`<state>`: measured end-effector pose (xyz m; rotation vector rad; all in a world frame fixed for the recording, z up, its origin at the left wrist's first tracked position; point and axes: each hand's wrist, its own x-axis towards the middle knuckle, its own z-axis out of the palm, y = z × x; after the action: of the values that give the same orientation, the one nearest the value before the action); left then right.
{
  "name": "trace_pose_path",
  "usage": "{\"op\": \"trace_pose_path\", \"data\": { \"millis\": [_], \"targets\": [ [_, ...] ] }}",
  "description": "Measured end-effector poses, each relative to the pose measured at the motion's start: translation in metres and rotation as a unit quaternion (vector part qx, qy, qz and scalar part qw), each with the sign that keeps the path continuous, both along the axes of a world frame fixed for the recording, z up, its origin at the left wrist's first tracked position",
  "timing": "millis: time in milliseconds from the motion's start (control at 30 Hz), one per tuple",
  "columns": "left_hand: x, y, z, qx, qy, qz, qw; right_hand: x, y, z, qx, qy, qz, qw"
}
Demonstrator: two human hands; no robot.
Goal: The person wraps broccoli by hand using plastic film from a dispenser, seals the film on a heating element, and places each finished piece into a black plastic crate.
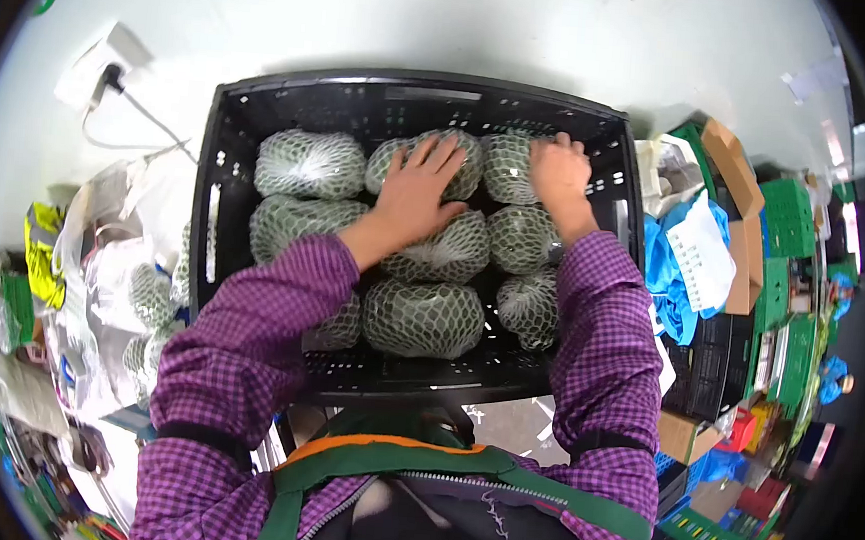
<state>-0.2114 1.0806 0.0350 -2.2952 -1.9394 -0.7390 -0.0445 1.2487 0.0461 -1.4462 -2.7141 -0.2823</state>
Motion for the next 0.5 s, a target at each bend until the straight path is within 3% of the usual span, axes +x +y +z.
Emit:
{"op": "trace_pose_path", "data": {
  "millis": [67,100,200,233,267,333,433,500],
  "targets": [
    [-0.020,0.003,-0.012,-0.009,0.017,0.026,0.999,0.000,0.007,-0.005,0.017,0.028,0.010,0.999],
    [-0.020,0.010,-0.014,-0.013,-0.029,0.011,0.999,0.000,0.008,-0.005,0.042,0.019,0.020,0.999],
    [-0.025,0.007,0.007,-0.079,-0.148,-0.075,0.983,-0.004,0.022,0.005,-0.091,-0.092,-0.039,0.991],
    [-0.020,-0.004,0.021,-0.151,-0.203,-0.079,0.964,0.014,0.062,-0.038,-0.046,-0.092,0.043,0.994],
    [-0.019,-0.017,0.021,-0.078,-0.178,-0.104,0.975,-0.005,0.011,0.021,-0.088,0.048,0.060,0.993],
    [-0.016,-0.065,0.044,-0.128,-0.256,-0.135,0.949,-0.032,-0.006,0.038,-0.052,0.098,0.187,0.976],
    [-0.022,-0.158,0.099,-0.233,-0.159,-0.138,0.949,-0.108,-0.055,0.057,-0.289,0.202,0.301,0.886],
    [-0.022,-0.227,0.109,-0.219,-0.174,-0.067,0.958,-0.171,-0.141,0.085,-0.308,0.202,0.385,0.846]
  ]
}}
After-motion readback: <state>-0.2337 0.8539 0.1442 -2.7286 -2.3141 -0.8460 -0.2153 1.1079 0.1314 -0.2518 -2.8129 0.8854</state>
